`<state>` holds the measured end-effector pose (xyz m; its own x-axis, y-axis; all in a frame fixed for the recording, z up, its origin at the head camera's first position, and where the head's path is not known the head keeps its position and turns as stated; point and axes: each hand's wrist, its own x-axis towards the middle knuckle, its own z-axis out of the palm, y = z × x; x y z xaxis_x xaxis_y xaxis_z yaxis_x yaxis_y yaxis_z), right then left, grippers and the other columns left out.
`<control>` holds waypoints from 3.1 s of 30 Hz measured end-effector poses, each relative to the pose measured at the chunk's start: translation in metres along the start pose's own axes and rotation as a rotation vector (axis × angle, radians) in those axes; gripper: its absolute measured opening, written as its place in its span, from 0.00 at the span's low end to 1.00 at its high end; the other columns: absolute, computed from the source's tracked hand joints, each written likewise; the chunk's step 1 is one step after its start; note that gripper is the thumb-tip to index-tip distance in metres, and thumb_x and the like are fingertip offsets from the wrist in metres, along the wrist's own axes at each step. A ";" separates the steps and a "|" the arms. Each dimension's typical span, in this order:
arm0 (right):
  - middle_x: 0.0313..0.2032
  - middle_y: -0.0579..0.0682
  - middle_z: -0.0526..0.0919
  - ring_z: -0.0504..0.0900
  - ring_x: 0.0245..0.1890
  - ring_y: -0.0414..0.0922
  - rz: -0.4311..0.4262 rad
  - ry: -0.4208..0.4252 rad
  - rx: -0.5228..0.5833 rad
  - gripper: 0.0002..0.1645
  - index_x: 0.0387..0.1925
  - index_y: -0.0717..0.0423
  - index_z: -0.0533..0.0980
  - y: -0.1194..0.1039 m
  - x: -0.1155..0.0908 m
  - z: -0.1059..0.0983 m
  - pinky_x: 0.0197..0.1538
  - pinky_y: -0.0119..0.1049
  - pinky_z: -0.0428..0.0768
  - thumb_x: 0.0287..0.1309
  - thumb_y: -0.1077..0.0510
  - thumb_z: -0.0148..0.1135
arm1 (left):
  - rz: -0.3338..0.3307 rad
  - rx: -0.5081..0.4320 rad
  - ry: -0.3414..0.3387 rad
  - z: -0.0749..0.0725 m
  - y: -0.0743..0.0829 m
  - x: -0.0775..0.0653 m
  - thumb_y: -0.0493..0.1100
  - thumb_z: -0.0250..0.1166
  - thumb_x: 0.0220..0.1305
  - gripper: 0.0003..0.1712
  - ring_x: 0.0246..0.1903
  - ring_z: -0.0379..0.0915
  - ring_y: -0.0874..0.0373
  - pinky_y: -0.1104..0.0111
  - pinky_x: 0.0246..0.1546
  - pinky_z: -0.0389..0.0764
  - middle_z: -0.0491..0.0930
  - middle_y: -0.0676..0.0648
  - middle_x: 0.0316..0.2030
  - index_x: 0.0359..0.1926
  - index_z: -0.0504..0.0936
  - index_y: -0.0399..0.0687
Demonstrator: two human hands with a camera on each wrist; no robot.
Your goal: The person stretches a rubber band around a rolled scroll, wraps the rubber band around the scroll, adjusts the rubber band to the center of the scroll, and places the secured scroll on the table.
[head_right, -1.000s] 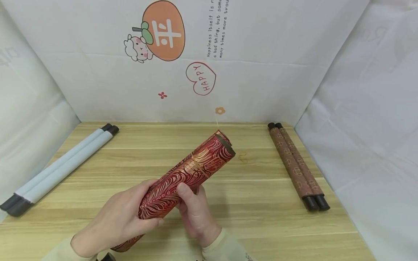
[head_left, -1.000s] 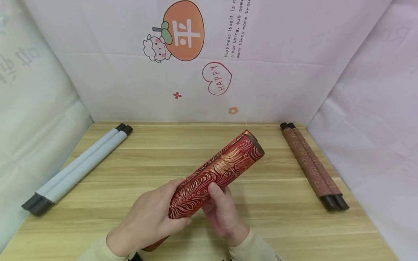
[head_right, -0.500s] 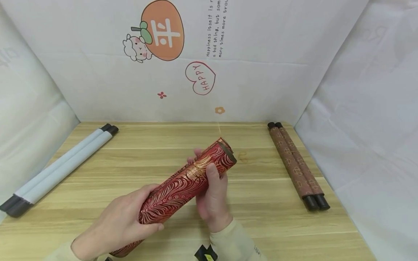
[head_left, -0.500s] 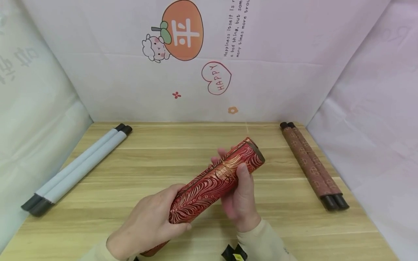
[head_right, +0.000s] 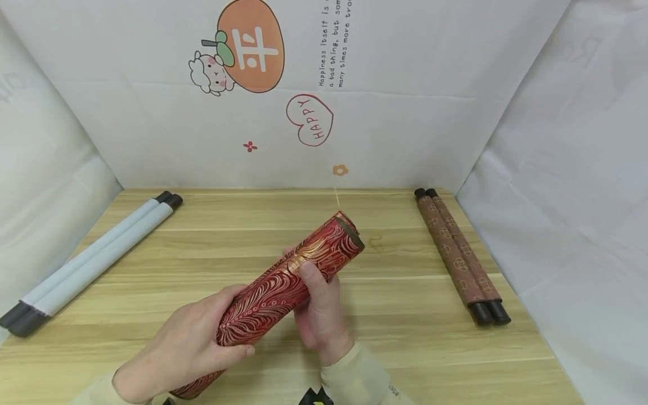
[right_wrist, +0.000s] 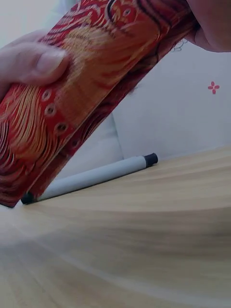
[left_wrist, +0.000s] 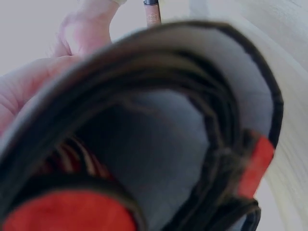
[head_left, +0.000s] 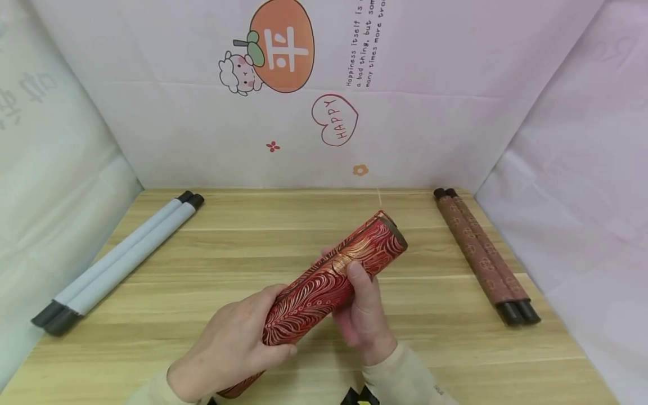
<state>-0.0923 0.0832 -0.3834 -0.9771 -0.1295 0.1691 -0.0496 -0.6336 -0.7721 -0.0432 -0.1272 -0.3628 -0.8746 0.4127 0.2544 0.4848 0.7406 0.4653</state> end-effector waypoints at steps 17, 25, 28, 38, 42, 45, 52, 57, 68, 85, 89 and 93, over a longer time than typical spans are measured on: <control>0.52 0.46 0.85 0.85 0.49 0.42 0.095 -0.053 -0.003 0.22 0.60 0.48 0.66 0.011 -0.010 0.003 0.53 0.39 0.85 0.70 0.46 0.55 | 0.036 0.044 0.037 0.002 -0.001 0.002 0.58 0.78 0.49 0.45 0.36 0.75 0.70 0.70 0.33 0.80 0.83 0.59 0.44 0.66 0.74 0.49; 0.56 0.48 0.86 0.87 0.50 0.41 0.106 -0.092 -0.047 0.22 0.61 0.49 0.66 0.011 -0.011 0.005 0.55 0.37 0.85 0.71 0.47 0.48 | 0.036 0.085 0.079 0.004 0.001 0.002 0.57 0.79 0.48 0.44 0.35 0.75 0.70 0.70 0.32 0.79 0.82 0.59 0.44 0.65 0.74 0.49; 0.57 0.47 0.85 0.86 0.51 0.41 0.100 -0.120 -0.052 0.23 0.63 0.50 0.66 0.011 -0.010 0.004 0.55 0.37 0.84 0.72 0.48 0.46 | 0.046 0.105 0.114 0.006 0.000 0.002 0.56 0.80 0.46 0.45 0.36 0.77 0.69 0.69 0.34 0.81 0.83 0.58 0.45 0.64 0.75 0.48; 0.52 0.45 0.82 0.82 0.52 0.41 0.026 0.074 -0.017 0.29 0.62 0.50 0.66 0.000 -0.007 0.001 0.60 0.36 0.79 0.70 0.40 0.62 | 0.114 0.301 0.260 0.012 -0.001 0.002 0.56 0.82 0.43 0.45 0.33 0.80 0.64 0.68 0.29 0.82 0.84 0.53 0.39 0.62 0.75 0.46; 0.55 0.49 0.79 0.81 0.53 0.45 -0.022 0.188 -0.005 0.28 0.65 0.51 0.64 -0.006 0.000 0.006 0.59 0.38 0.82 0.74 0.42 0.56 | 0.140 0.385 0.281 0.015 0.001 0.002 0.54 0.83 0.40 0.47 0.31 0.81 0.59 0.64 0.27 0.84 0.84 0.49 0.38 0.61 0.75 0.42; 0.54 0.50 0.79 0.82 0.52 0.45 -0.010 0.184 0.012 0.23 0.64 0.52 0.65 -0.005 0.002 0.010 0.55 0.39 0.84 0.74 0.48 0.53 | 0.156 0.406 0.299 0.017 0.003 0.002 0.55 0.83 0.41 0.48 0.30 0.81 0.57 0.64 0.26 0.84 0.83 0.48 0.38 0.61 0.75 0.40; 0.55 0.49 0.78 0.83 0.51 0.45 0.015 0.125 0.017 0.22 0.61 0.52 0.66 0.004 -0.002 0.012 0.56 0.41 0.85 0.69 0.53 0.54 | 0.164 0.399 0.311 0.017 0.006 0.004 0.55 0.83 0.42 0.48 0.30 0.80 0.58 0.64 0.26 0.84 0.83 0.48 0.37 0.62 0.74 0.40; 0.53 0.49 0.80 0.84 0.51 0.45 0.066 0.085 -0.001 0.23 0.61 0.52 0.65 0.009 -0.005 0.012 0.57 0.41 0.84 0.69 0.51 0.53 | 0.167 0.409 0.313 0.017 0.007 0.004 0.56 0.83 0.43 0.49 0.29 0.80 0.58 0.64 0.25 0.84 0.83 0.47 0.38 0.63 0.73 0.40; 0.53 0.46 0.84 0.85 0.51 0.43 0.087 -0.028 -0.005 0.22 0.61 0.51 0.66 0.016 -0.009 0.010 0.58 0.38 0.83 0.70 0.50 0.55 | 0.157 0.408 0.310 0.017 0.008 0.005 0.53 0.83 0.40 0.49 0.28 0.79 0.59 0.65 0.24 0.82 0.82 0.49 0.36 0.63 0.73 0.41; 0.52 0.43 0.81 0.81 0.52 0.41 -0.026 -0.036 -0.047 0.41 0.64 0.50 0.66 0.006 -0.006 0.002 0.60 0.39 0.79 0.62 0.31 0.68 | -0.075 0.031 0.120 0.012 0.011 0.010 0.56 0.82 0.44 0.46 0.35 0.78 0.69 0.69 0.33 0.80 0.84 0.58 0.41 0.65 0.76 0.53; 0.58 0.48 0.79 0.82 0.54 0.43 -0.101 -0.007 -0.001 0.39 0.69 0.51 0.62 -0.006 0.008 0.004 0.57 0.40 0.83 0.68 0.37 0.64 | -0.127 -0.059 0.048 0.011 0.012 0.009 0.58 0.81 0.46 0.45 0.34 0.76 0.70 0.70 0.33 0.79 0.83 0.60 0.39 0.65 0.75 0.56; 0.57 0.50 0.79 0.84 0.52 0.45 -0.075 0.018 0.044 0.31 0.67 0.52 0.63 -0.008 0.012 0.007 0.54 0.41 0.85 0.72 0.45 0.61 | -0.128 -0.118 0.013 0.011 0.012 0.009 0.60 0.81 0.47 0.45 0.34 0.75 0.70 0.71 0.33 0.79 0.83 0.60 0.39 0.66 0.75 0.57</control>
<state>-0.1024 0.0813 -0.3702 -0.9744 -0.0672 0.2145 -0.1142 -0.6737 -0.7301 -0.0451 -0.1084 -0.3640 -0.9297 0.3109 0.1974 0.3659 0.7192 0.5906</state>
